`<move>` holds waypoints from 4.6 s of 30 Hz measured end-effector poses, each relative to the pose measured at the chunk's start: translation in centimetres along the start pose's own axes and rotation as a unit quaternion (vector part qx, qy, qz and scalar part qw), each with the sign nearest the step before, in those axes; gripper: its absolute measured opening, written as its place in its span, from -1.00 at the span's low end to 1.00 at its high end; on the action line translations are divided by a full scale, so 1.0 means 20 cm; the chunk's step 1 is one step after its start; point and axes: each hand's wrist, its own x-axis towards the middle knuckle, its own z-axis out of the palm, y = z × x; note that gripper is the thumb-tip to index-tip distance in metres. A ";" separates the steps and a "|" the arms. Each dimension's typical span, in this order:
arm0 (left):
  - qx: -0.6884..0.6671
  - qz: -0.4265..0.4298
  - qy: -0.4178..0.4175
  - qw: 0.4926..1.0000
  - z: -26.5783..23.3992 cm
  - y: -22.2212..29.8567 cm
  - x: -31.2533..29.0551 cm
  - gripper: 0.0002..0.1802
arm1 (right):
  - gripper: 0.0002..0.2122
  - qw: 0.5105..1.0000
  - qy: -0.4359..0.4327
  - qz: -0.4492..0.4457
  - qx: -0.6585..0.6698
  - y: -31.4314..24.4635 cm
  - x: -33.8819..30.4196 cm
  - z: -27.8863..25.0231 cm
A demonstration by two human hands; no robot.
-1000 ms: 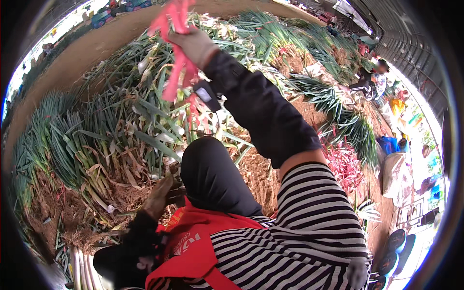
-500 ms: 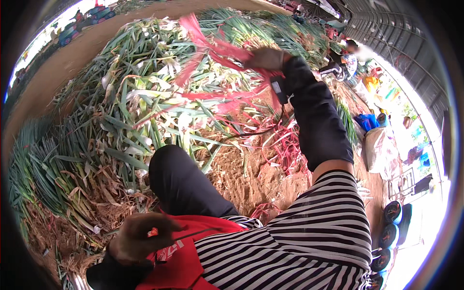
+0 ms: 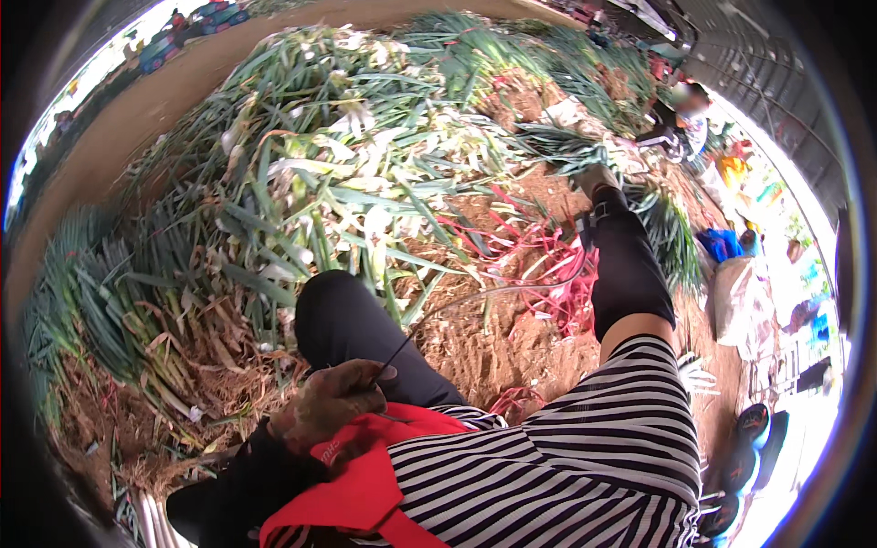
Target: The person cleans scallions by peeling away the outer layers by hand and then bundles them together using a pink plastic tie.
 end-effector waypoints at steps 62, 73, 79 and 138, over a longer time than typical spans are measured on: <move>-0.001 0.027 0.708 0.705 -0.60 -0.41 -1.48 -0.81 | -0.76 0.496 -0.631 -0.126 0.583 -3.73 -2.15 1.12; -0.075 -0.037 0.706 0.703 -0.67 -0.36 -1.41 -0.81 | -0.84 0.663 -0.458 -0.456 0.378 -4.71 -1.76 1.44; -0.013 -0.023 0.653 0.757 -0.76 -0.39 -1.43 -0.80 | -0.77 0.739 -0.103 -0.664 0.051 -5.07 -1.47 1.56; 0.350 -0.137 0.397 0.837 -0.54 -0.56 -1.52 -0.55 | -0.48 0.755 -0.307 -0.580 -0.005 -3.90 -3.27 1.51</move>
